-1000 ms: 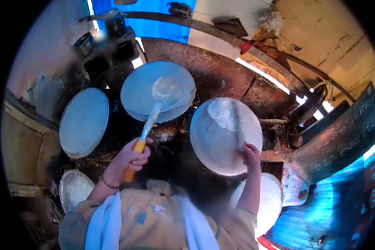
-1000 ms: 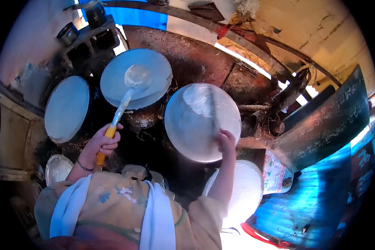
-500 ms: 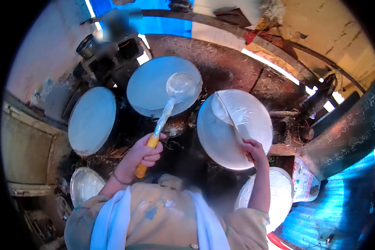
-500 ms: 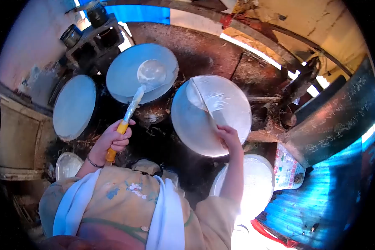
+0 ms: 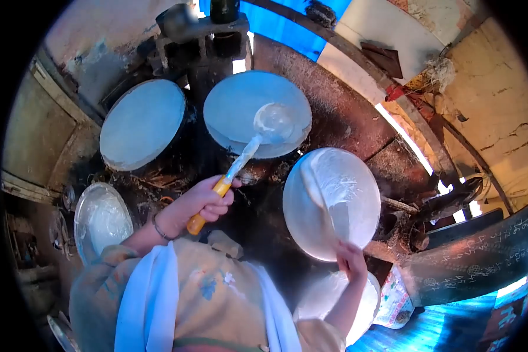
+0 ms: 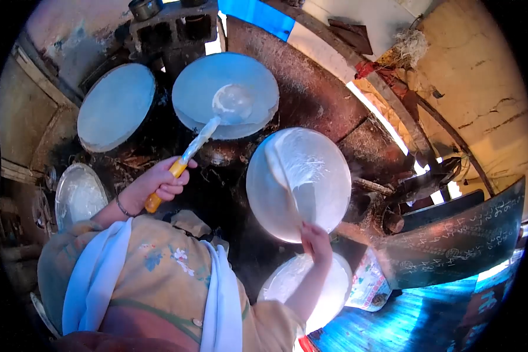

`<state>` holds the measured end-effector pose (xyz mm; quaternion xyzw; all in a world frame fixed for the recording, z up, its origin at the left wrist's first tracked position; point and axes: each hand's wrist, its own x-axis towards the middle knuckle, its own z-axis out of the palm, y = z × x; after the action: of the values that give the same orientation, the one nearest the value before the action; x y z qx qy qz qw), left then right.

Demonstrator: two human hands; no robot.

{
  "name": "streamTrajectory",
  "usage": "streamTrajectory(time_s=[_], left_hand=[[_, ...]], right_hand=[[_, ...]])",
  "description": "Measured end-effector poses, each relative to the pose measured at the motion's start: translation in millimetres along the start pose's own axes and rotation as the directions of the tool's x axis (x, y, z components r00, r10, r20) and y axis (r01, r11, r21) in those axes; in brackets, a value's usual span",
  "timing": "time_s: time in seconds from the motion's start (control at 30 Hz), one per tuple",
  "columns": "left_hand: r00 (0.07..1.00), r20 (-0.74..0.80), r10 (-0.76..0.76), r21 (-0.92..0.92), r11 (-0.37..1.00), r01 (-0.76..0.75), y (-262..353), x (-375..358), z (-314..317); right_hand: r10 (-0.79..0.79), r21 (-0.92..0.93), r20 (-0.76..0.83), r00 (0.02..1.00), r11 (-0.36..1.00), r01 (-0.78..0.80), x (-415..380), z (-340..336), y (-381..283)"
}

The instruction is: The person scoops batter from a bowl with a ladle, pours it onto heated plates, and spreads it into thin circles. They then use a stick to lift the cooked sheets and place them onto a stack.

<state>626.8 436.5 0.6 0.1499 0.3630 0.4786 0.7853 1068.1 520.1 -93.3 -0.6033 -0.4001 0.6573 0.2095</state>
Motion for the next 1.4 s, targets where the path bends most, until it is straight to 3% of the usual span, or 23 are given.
streamTrajectory(time_s=[0.1, 0.17, 0.2, 0.23, 0.27, 0.33, 0.4, 0.47, 0.53, 0.57, 0.6, 0.67, 0.77, 0.8, 0.9, 0.97, 1.0, 1.1, 1.13, 1.17, 1.33, 1.4], left_hand=[[1.0, 0.002, -0.011, 0.032, 0.999, 0.011, -1.4, -5.7, -4.0], [1.0, 0.004, -0.019, 0.031, 0.999, 0.019, -2.5, -1.6, -3.3], [1.0, 0.016, 0.01, -0.011, 1.0, -0.009, -7.8, 1.1, -0.7], [1.0, -0.009, 0.028, 0.019, 0.999, -0.028, -10.0, 2.2, 6.1], [0.999, -0.011, 0.037, 0.006, 0.999, -0.037, -12.8, 2.8, 9.2], [0.999, -0.027, 0.02, -0.006, 1.0, -0.02, -16.6, 1.5, 10.9], [0.999, -0.054, 0.007, -0.024, 1.0, -0.008, -25.1, -6.9, 10.5], [0.999, -0.05, -0.003, -0.006, 1.0, 0.003, -23.5, -8.6, 9.0], [0.997, -0.074, -0.035, -0.054, 0.998, 0.031, -27.4, -12.6, 3.6], [0.997, -0.066, -0.04, -0.026, 0.999, 0.039, -28.9, -11.0, 0.9], [0.997, -0.054, -0.055, -0.02, 0.998, 0.054, -30.3, -8.0, 0.0], [0.999, -0.018, -0.046, -0.065, 0.997, 0.045, -30.0, -1.8, 0.2], [0.998, 0.011, -0.056, -0.084, 0.995, 0.056, -25.0, -5.2, 3.0], [0.998, 0.021, -0.062, -0.106, 0.992, 0.064, -23.7, -9.1, -0.3], [0.998, 0.006, -0.055, -0.06, 0.997, 0.056, -20.3, -30.7, -16.4], [0.999, 0.0, -0.054, -0.066, 0.996, 0.054, -18.1, -47.6, -25.4], [0.999, -0.008, -0.05, -0.06, 0.997, 0.049, -17.4, -55.8, -31.0], [0.999, -0.005, -0.041, -0.088, 0.995, 0.04, -15.5, -74.3, -49.7], [0.999, -0.015, -0.043, -0.067, 0.997, 0.042, -14.5, -80.4, -55.7], [0.999, -0.02, -0.027, -0.08, 0.996, 0.025, -14.2, -86.7, -62.3], [0.999, -0.038, -0.015, -0.128, 0.992, 0.01, -10.8, -119.9, -100.4], [0.999, -0.027, -0.034, -0.144, 0.989, 0.03, -6.3, -130.8, -112.9]], right_hand=[[-0.082, -0.188, -0.087, 0.993, 0.98, 0.064, -14.8, -30.6, -0.1], [-0.138, -0.039, -0.193, 0.971, 0.99, 0.133, 18.1, -21.2, -21.9], [-0.185, 0.128, -0.235, 0.954, 0.967, 0.219, 29.1, -1.2, -37.9], [-0.137, 0.046, -0.322, 0.937, 0.986, 0.16, 42.4, 16.7, -48.6], [-0.12, -0.023, -0.273, 0.954, 0.993, 0.118, 54.7, 25.0, -49.6], [-0.039, -0.134, -0.028, 0.999, 0.99, 0.035, 44.3, 26.1, -42.9], [0.049, -0.094, 0.051, 0.997, 0.995, -0.044, 10.7, 10.4, -24.5], [0.064, -0.062, 0.097, 0.993, 0.996, -0.058, -20.1, -20.9, 4.0], [-0.06, -0.214, -0.081, 0.995, 0.976, 0.041, -31.2, -48.2, 27.9], [-0.103, -0.115, -0.182, 0.978, 0.99, 0.083, -29.2, -48.7, 27.5], [-0.094, 0.149, -0.174, 0.98, 0.982, 0.12, -19.0, -50.1, 24.9], [-0.087, 0.365, -0.407, 0.909, 0.897, 0.249, -0.7, -16.2, 12.5], [-0.061, 0.106, -0.21, 0.976, 0.991, 0.085, -1.3, 32.6, 6.5], [-0.053, 0.11, -0.109, 0.993, 0.992, 0.065, -6.9, 43.0, 12.2], [-0.05, 0.177, -0.095, 0.994, 0.982, 0.067, -3.9, 77.7, 33.8], [-0.27, 0.432, -0.079, 0.96, 0.858, 0.277, 14.1, 129.4, 33.6], [-0.181, 0.542, -0.034, 0.983, 0.823, 0.17, 9.4, 162.8, 11.6], [-0.243, 0.682, -0.177, 0.954, 0.668, 0.297, 46.4, 262.5, -11.2], [-0.207, 0.625, -0.294, 0.933, 0.697, 0.352, 63.0, 291.8, -13.0], [-0.168, 0.617, -0.307, 0.937, 0.714, 0.33, 73.0, 310.6, -12.1], [0.084, 0.656, -0.423, 0.902, 0.715, 0.242, 27.6, 308.5, 42.0], [0.063, 0.576, -0.474, 0.878, 0.776, 0.255, 4.0, 278.6, 83.5]])
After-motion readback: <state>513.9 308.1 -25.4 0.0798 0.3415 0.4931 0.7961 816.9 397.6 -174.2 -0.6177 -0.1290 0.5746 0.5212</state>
